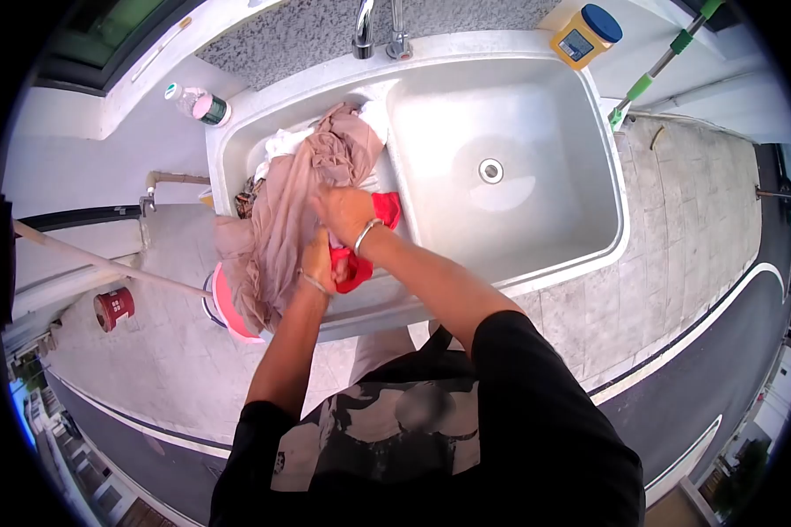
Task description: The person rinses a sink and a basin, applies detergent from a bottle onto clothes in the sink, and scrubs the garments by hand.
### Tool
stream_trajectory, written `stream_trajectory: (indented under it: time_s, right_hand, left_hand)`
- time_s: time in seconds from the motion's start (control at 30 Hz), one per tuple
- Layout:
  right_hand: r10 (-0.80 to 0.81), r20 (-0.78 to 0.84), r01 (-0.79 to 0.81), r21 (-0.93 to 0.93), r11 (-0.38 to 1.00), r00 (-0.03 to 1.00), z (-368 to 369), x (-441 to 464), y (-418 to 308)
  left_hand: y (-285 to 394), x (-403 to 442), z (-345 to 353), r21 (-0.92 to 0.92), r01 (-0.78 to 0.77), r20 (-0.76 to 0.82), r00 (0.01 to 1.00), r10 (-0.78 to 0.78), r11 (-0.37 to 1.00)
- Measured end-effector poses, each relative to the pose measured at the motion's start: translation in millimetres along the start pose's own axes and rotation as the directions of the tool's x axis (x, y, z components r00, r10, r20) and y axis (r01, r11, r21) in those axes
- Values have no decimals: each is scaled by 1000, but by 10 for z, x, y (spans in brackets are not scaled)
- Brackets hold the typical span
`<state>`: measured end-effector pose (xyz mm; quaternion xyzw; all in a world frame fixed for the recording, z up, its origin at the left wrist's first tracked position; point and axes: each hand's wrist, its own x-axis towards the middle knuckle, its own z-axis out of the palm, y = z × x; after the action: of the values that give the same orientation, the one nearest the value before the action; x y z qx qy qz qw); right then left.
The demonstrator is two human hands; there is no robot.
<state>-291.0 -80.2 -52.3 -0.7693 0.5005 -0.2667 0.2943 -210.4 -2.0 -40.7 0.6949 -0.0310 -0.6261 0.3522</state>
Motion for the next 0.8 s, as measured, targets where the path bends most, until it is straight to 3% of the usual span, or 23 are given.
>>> stream_trajectory:
  time_s: [0.1,0.13,0.23,0.27,0.37,0.5,0.53,0.57,0.63,0.67,0.7,0.77,0.8]
  right_hand:
    - [-45,51,37,138,990,998,-55,119,136]
    - [-159,57,138,276,951,986,-49,156,182]
    - [-107,517,-189,486,853,849,-361,184,225]
    - [-244,487,-142,628,765,839,-363,182,318]
    - [-247,675,-100,431,897,695,-531,144,431]
    - [-182,590,-106,419,902,787,-544,-24,618]
    - [-72,642,-357,511,782,763,-559,-33,644]
    - [-37,600,-471,663,582,799,-534,-49,640]
    - [76,545,-549,833,67,835,-559,-91,500]
    - [39,561,-562,827,2,827,-528,-97,510]
    - [69,544,-549,832,83,836,-429,-114,519]
    - [124,504,-519,819,244,855,-145,-161,440]
    - [177,420,-453,771,448,890,-89,-212,261]
  left_hand:
    - [162,-162,-89,14,12,223,975,-15,1000]
    - [197,-199,-122,-5,-74,270,960,73,997]
    - [224,-117,-239,134,-319,352,900,256,938]
    - [291,-85,-389,97,-281,432,876,214,955]
    - [564,-369,-455,-116,-219,435,866,248,969]
    - [607,-319,-763,-264,-256,545,756,363,930]
    - [553,-235,-827,-240,-273,564,742,363,932]
    - [477,-143,-849,-215,-230,558,769,313,949]
    - [294,25,-834,-166,-135,542,815,205,977]
    - [143,105,-740,-183,-125,464,864,198,975]
    - [95,112,-617,-182,-129,496,844,204,975]
    - [-147,444,-515,-321,107,477,877,63,941]
    - [-74,370,-407,-355,140,399,917,14,925]
